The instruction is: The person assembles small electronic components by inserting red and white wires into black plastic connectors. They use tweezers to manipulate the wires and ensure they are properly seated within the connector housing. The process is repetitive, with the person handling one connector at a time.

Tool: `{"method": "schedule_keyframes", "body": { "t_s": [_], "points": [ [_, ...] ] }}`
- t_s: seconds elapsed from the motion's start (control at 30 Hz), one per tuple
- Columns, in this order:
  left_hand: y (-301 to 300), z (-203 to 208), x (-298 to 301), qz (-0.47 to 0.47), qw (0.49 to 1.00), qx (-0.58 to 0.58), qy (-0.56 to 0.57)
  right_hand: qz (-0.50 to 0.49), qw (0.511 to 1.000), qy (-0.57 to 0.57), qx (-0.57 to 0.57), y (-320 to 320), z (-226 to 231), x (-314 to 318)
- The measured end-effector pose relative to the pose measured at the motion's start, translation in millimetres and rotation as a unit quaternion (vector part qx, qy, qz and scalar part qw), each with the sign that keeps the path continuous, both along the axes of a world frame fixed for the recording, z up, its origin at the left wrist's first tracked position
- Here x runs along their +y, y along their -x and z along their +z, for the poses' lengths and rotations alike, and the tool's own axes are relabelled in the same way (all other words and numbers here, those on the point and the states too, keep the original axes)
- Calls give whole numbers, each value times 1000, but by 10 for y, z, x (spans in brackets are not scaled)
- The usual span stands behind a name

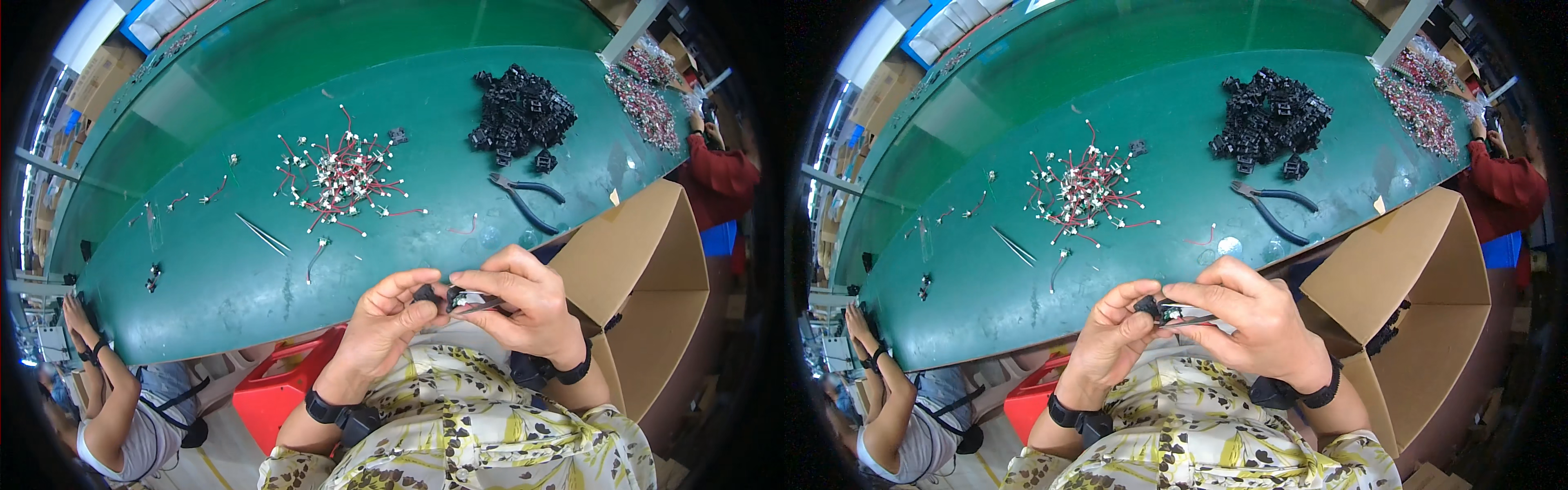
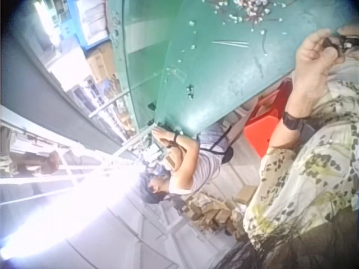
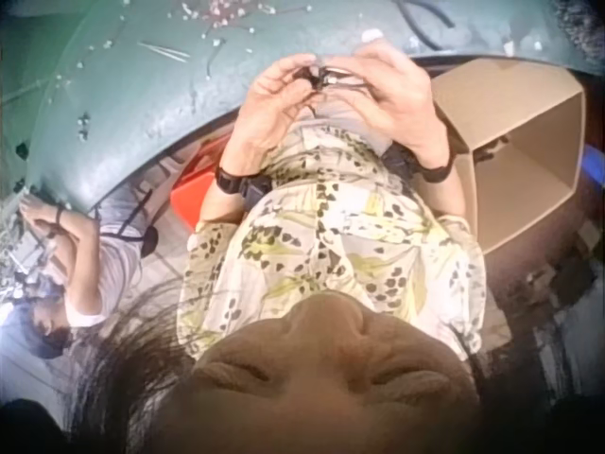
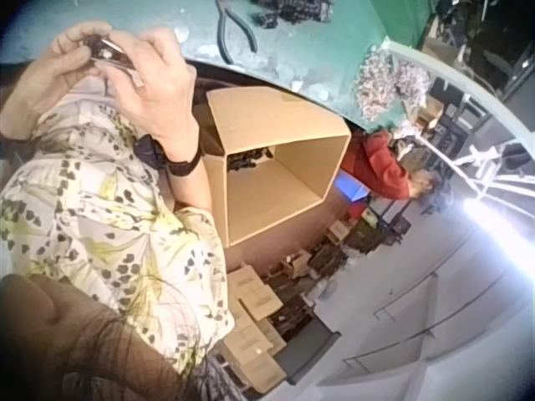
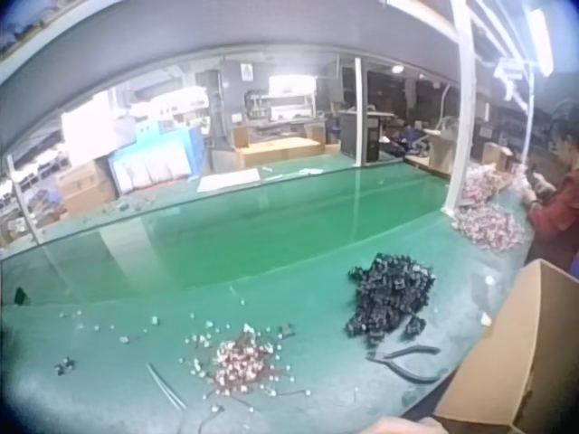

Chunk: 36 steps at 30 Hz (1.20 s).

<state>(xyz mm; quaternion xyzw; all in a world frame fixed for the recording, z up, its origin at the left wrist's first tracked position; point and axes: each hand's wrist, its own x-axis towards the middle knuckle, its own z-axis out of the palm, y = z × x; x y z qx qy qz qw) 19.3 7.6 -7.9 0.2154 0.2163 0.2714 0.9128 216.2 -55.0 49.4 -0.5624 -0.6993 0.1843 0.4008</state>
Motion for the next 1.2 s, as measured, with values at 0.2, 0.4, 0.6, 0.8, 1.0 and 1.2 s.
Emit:
{"method": "schedule_keyframes", "body": {
  "t_s": [0.2,0.4,0.6,0.8,1.0,1.2],
  "points": [
    [-8,111,-13,-60,997,32,-29,41,996,47,-64,24,129,10],
    [30,75,-30,-68,997,45,-15,33,999,30,-27,54,59,-3],
    [17,32,-25,-68,994,78,-31,17,997,67,-36,99,45,-26],
    [37,58,-23,-19,990,109,-92,-39,993,86,65,-23,173,-131],
    [41,35,-60,5,985,91,-146,-50,994,26,-90,97,12,-203],
    [33,68,-69,4,981,98,-170,-43,990,21,-129,133,32,-183]
  ]
}}
